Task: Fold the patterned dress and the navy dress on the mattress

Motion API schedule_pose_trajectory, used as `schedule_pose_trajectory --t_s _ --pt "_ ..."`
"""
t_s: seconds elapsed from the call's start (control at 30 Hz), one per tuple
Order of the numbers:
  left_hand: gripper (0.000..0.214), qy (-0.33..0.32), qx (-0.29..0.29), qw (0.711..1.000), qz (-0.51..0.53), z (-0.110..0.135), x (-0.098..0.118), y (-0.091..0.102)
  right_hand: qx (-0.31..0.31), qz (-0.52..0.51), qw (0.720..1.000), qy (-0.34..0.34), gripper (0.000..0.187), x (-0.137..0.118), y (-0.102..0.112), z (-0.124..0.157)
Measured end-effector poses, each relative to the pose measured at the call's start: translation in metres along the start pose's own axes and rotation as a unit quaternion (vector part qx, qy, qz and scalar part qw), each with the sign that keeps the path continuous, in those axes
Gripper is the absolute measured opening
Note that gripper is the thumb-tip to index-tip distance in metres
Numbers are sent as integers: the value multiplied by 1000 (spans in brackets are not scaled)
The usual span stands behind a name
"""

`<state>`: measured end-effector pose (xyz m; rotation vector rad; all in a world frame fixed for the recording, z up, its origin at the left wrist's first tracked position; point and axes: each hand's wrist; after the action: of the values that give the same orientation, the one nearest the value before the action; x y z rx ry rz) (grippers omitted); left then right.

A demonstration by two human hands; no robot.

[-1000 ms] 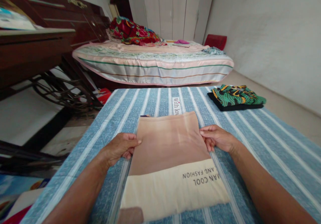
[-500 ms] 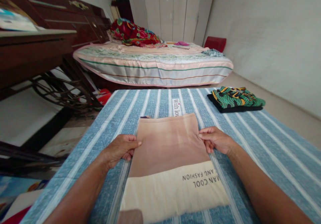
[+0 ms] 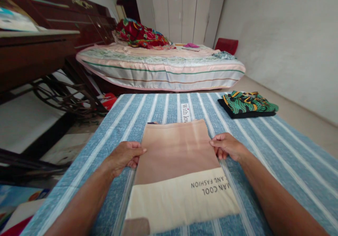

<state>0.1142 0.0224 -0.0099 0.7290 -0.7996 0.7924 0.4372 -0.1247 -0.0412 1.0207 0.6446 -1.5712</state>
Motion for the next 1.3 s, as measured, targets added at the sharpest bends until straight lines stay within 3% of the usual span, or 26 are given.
schedule_pose_trajectory --t_s 0.17,0.37,0.5,0.6,0.77,0.83,1.07,1.3 --pt "34 -2 16 999 -28 1 2 -4 -7 -21 1000 3 24 -1 1 -1" --pt "41 35 -109 993 -13 13 0 4 -81 -18 997 -12 37 3 0 10" --pt "43 52 -164 985 -1 28 -9 5 -94 -22 995 -28 39 11 -4 23" --pt "42 46 -144 988 7 38 -14 0 -47 -23 998 -22 35 15 -10 29" --pt "39 29 -45 999 3 39 -19 -10 66 -15 998 -6 30 16 -21 32" --pt "39 30 -29 999 6 38 -22 -11 68 -14 998 -10 29 16 -23 35" --pt "48 62 -87 994 29 52 -25 -11 35 7 998 -43 29 15 -25 51" --pt "48 26 -38 997 66 57 -27 -17 53 19 998 -28 31 11 -31 59"
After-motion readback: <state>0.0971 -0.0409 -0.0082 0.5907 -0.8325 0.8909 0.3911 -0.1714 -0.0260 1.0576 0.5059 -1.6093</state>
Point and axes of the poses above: each hand's wrist, its own z-axis away from the middle knuckle, its own y-axis out of the back of the hand, x = y × z, and after that the axes turned 1 degree about x, right-handed
